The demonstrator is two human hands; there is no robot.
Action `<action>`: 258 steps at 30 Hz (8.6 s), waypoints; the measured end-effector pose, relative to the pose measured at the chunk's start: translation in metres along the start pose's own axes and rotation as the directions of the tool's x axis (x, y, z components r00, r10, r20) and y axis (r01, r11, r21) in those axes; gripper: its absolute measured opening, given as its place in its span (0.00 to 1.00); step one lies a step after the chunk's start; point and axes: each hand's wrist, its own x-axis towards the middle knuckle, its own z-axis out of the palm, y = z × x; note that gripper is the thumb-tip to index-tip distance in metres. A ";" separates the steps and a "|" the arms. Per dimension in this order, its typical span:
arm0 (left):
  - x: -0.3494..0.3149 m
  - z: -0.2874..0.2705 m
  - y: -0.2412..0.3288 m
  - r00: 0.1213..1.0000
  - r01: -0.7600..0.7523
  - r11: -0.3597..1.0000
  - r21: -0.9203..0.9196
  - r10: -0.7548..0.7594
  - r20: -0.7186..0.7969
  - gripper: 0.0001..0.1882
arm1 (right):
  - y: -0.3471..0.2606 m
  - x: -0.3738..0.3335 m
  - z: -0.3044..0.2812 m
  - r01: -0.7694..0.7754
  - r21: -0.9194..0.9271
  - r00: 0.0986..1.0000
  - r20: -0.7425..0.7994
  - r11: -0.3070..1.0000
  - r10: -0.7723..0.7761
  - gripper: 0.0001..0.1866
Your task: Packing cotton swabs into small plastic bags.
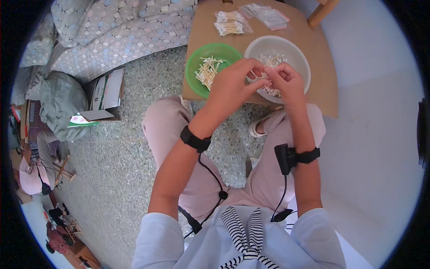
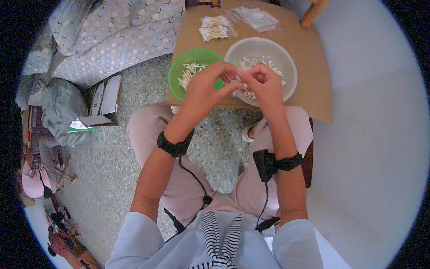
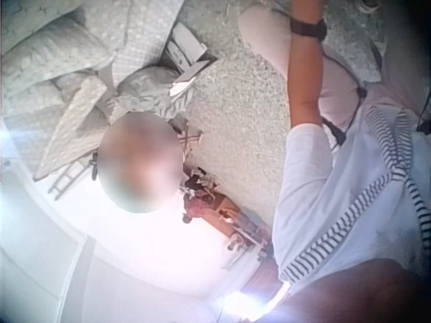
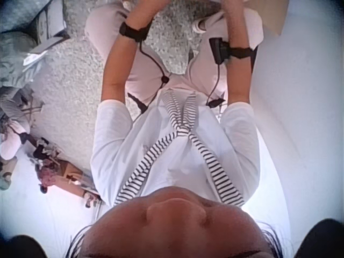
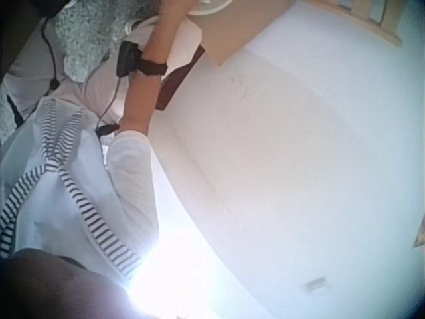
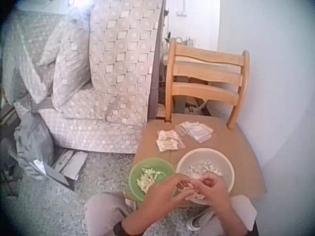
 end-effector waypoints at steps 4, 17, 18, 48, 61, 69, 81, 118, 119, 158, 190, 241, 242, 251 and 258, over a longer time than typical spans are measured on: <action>0.004 -0.001 -0.004 0.995 0.096 0.995 -0.017 -0.096 0.014 0.13 | 0.000 -0.001 0.006 0.059 0.113 0.998 0.025 0.992 -0.062 0.09; 0.001 -0.009 -0.001 0.995 -0.057 0.985 0.164 0.069 -0.069 0.13 | -0.005 -0.002 0.009 0.044 -0.001 0.999 -0.022 0.999 -0.044 0.09; 0.002 -0.009 0.001 0.996 -0.081 0.984 0.159 0.087 -0.031 0.13 | -0.004 -0.003 0.010 0.042 -0.001 0.999 -0.022 0.999 -0.042 0.09; 0.001 -0.011 -0.020 0.949 -0.236 0.918 0.318 0.289 -0.130 0.07 | -0.002 -0.006 0.023 0.105 0.023 0.994 -0.043 0.994 -0.103 0.10; 0.000 -0.006 -0.015 0.979 -0.101 0.947 0.303 0.149 -0.141 0.07 | 0.000 -0.004 0.026 0.115 0.006 0.993 -0.029 0.993 -0.115 0.06; 0.001 -0.003 -0.017 0.962 -0.216 0.877 0.430 0.266 -0.059 0.06 | 0.006 -0.001 0.022 0.113 0.020 0.992 -0.063 0.993 -0.112 0.07; 0.001 0.001 -0.020 0.969 -0.198 0.854 0.481 0.246 -0.038 0.05 | 0.003 -0.002 0.024 -0.045 -0.032 0.996 -0.075 0.999 0.042 0.08; 0.008 -0.001 -0.015 0.794 -0.379 0.790 0.482 0.545 -0.269 0.10 | -0.001 -0.005 0.034 0.346 0.046 0.933 -0.121 0.937 -0.339 0.09; 0.007 -0.001 -0.013 0.794 -0.379 0.790 0.482 0.545 -0.268 0.10 | -0.002 -0.005 0.035 0.390 0.087 0.918 -0.113 0.917 -0.380 0.10; 0.009 0.018 -0.019 0.912 -0.290 0.867 0.406 0.379 -0.157 0.10 | -0.006 -0.018 0.042 0.317 0.239 0.948 -0.060 0.918 -0.311 0.33; 0.013 -0.023 -0.039 0.942 0.257 0.779 -0.572 -0.333 -0.030 0.17 | -0.006 -0.011 0.014 -0.022 0.262 0.998 -0.052 0.965 0.037 0.17; 0.010 -0.033 -0.029 0.911 0.165 0.867 -0.471 -0.317 -0.264 0.15 | -0.010 -0.015 0.024 0.134 0.137 0.991 -0.014 0.981 -0.134 0.23; 0.009 -0.036 -0.031 0.910 0.166 0.867 -0.470 -0.318 -0.266 0.15 | -0.010 -0.014 0.026 0.112 0.145 0.994 0.003 0.983 -0.113 0.23; 0.016 -0.030 -0.037 0.868 0.047 0.884 -0.465 -0.267 -0.419 0.17 | -0.011 -0.014 0.025 0.000 0.143 0.993 -0.118 0.990 0.017 0.14; 0.007 -0.038 -0.041 0.872 0.348 0.872 -0.345 -0.436 -0.221 0.16 | -0.010 -0.015 0.024 0.069 0.116 0.995 -0.085 0.991 -0.060 0.12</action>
